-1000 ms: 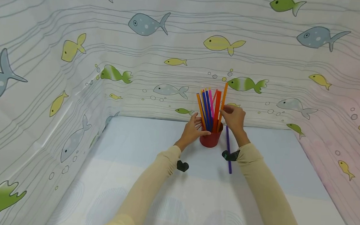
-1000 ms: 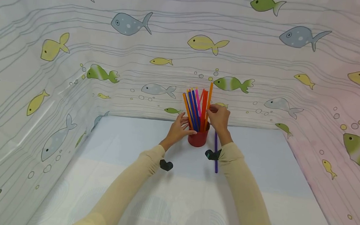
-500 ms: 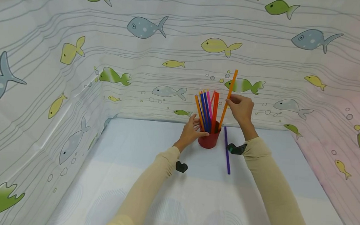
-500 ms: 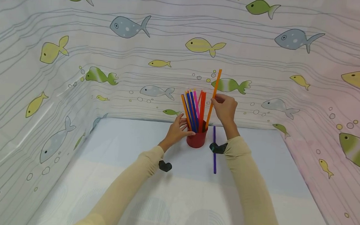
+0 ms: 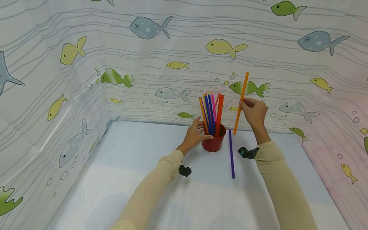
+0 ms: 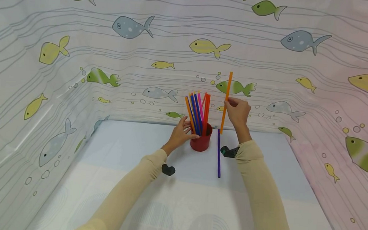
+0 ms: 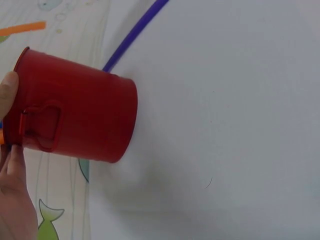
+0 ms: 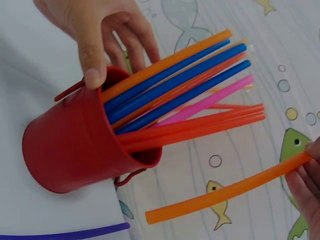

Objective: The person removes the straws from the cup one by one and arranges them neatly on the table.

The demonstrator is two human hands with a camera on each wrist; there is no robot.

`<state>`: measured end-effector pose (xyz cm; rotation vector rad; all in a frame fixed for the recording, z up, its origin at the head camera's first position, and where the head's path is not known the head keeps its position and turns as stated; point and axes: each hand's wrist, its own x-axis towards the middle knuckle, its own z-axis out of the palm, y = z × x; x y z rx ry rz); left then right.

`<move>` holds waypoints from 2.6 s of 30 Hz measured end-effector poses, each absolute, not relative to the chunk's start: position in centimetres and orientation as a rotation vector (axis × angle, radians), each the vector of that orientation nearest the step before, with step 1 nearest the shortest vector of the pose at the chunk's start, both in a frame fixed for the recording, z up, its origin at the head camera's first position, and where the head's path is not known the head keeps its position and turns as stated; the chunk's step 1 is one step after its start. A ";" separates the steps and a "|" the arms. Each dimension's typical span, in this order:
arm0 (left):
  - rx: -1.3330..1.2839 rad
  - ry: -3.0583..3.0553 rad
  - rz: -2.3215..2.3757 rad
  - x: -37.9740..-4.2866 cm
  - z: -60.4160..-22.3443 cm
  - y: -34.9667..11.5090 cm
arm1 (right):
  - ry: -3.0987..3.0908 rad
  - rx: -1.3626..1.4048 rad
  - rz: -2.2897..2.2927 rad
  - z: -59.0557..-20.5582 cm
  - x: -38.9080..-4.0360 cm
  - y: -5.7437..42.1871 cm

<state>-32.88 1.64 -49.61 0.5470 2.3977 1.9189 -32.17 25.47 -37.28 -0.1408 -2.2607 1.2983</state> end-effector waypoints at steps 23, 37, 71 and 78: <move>0.580 2.403 1.891 -33.4 -49.9 1.4 | -2.472 -0.475 1.558 -47.5 -30.7 27.4; 0.574 2.434 1.865 -33.3 -49.9 1.4 | -2.575 -0.528 1.464 -51.5 -29.3 27.7; 0.596 2.419 1.904 -33.3 -49.7 1.5 | -2.693 -0.451 1.239 -54.1 -28.4 26.9; 0.586 2.422 1.902 -33.4 -49.5 1.6 | -2.690 -0.400 1.205 -54.1 -28.6 26.8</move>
